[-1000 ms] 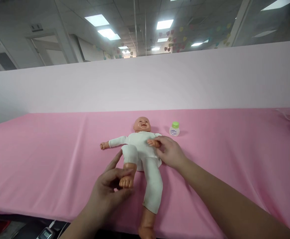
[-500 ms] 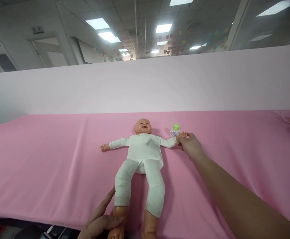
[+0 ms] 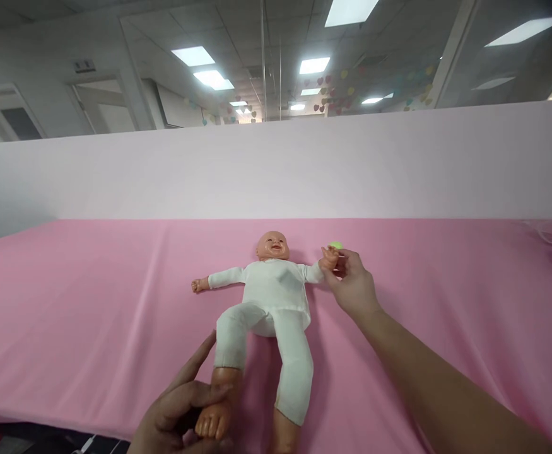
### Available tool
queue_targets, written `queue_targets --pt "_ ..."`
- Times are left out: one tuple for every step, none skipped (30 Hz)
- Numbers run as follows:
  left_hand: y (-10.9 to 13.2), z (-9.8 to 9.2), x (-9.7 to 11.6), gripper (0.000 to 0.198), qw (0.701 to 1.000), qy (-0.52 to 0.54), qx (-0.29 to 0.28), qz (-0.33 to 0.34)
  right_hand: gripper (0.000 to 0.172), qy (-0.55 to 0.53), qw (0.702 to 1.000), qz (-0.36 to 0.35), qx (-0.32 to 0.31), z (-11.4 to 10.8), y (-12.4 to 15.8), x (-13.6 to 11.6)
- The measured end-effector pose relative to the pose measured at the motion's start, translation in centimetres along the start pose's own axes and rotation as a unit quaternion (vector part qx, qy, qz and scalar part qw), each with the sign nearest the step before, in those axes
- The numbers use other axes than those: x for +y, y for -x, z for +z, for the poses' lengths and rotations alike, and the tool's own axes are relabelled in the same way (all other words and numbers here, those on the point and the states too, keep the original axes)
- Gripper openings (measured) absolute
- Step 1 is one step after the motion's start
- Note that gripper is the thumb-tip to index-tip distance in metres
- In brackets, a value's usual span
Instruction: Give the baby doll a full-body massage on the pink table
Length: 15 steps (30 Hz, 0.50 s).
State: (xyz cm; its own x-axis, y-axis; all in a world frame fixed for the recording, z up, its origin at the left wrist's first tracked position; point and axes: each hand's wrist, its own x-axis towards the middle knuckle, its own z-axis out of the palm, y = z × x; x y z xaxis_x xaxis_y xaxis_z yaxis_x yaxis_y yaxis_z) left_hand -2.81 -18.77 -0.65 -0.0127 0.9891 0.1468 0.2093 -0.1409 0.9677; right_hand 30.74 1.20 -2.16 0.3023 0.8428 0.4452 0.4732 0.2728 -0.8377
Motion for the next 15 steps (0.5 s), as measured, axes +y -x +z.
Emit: queue_targets --pt "-0.5 0.2 0.2 0.029 1.0 0.004 0.008 0.002 0.05 0.001 1.0 -0.028 -0.012 0.4 0.4 -0.4" --pt "-1.1 0.4 0.3 0.029 1.0 0.006 0.01 0.007 0.043 0.01 0.998 -0.057 -0.026 0.7 0.8 -0.6" --pt "-1.8 0.6 0.4 0.029 1.0 0.007 0.007 0.017 0.038 0.026 0.995 -0.087 -0.043 1.1 1.1 -0.8" --pt "-2.6 0.7 0.3 0.029 0.999 0.008 0.003 0.031 0.034 0.046 0.99 -0.117 -0.059 1.5 1.4 -0.9" --pt "-3.4 0.8 0.2 0.03 0.999 0.009 -0.001 0.046 0.032 0.065 0.984 -0.148 -0.074 1.8 1.6 -1.0" --pt "-4.3 0.9 0.2 0.03 0.998 0.011 -0.006 0.06 0.031 0.08 0.977 -0.179 -0.087 2.2 1.8 -1.1" --pt "-5.2 1.1 0.1 0.029 0.997 0.011 -0.012 0.073 0.032 0.092 0.967 -0.213 -0.101 2.6 2.0 -1.1" --pt "-6.0 1.3 0.2 0.029 0.996 0.011 -0.015 0.083 0.033 0.099 0.956 -0.25 -0.116 3.0 2.1 -1.2" --pt "-6.8 1.5 0.3 0.03 0.996 0.011 -0.017 0.09 0.034 0.106 0.942 -0.289 -0.133 3.3 2.2 -1.2" --pt "-7.5 1.8 0.4 0.03 0.995 0.011 -0.017 0.093 0.033 0.113 0.927 -0.325 -0.149 3.6 2.3 -1.3" --pt "-8.1 2.1 0.5 0.03 0.995 0.013 -0.018 0.094 0.032 0.12 0.913 -0.355 -0.161 3.8 2.4 -1.4" --pt "-8.6 2.4 0.7 0.03 0.996 0.015 -0.019 0.09 0.031 0.127 0.902 -0.377 -0.17 3.9 2.4 -1.5" --pt "-9.1 2.7 0.8 0.03 0.996 0.017 -0.021 0.083 0.031 0.132 0.893 -0.392 -0.178 3.9 2.5 -1.6" --pt "-9.4 2.9 0.9 0.03 0.997 0.02 -0.025 0.074 0.032 0.136 0.888 -0.399 -0.185 3.9 2.5 -1.7" --pt "-9.6 3.1 0.9 0.03 0.997 0.025 -0.031 0.066 0.033 0.139 0.884 -0.402 -0.193 3.8 2.5 -1.9"
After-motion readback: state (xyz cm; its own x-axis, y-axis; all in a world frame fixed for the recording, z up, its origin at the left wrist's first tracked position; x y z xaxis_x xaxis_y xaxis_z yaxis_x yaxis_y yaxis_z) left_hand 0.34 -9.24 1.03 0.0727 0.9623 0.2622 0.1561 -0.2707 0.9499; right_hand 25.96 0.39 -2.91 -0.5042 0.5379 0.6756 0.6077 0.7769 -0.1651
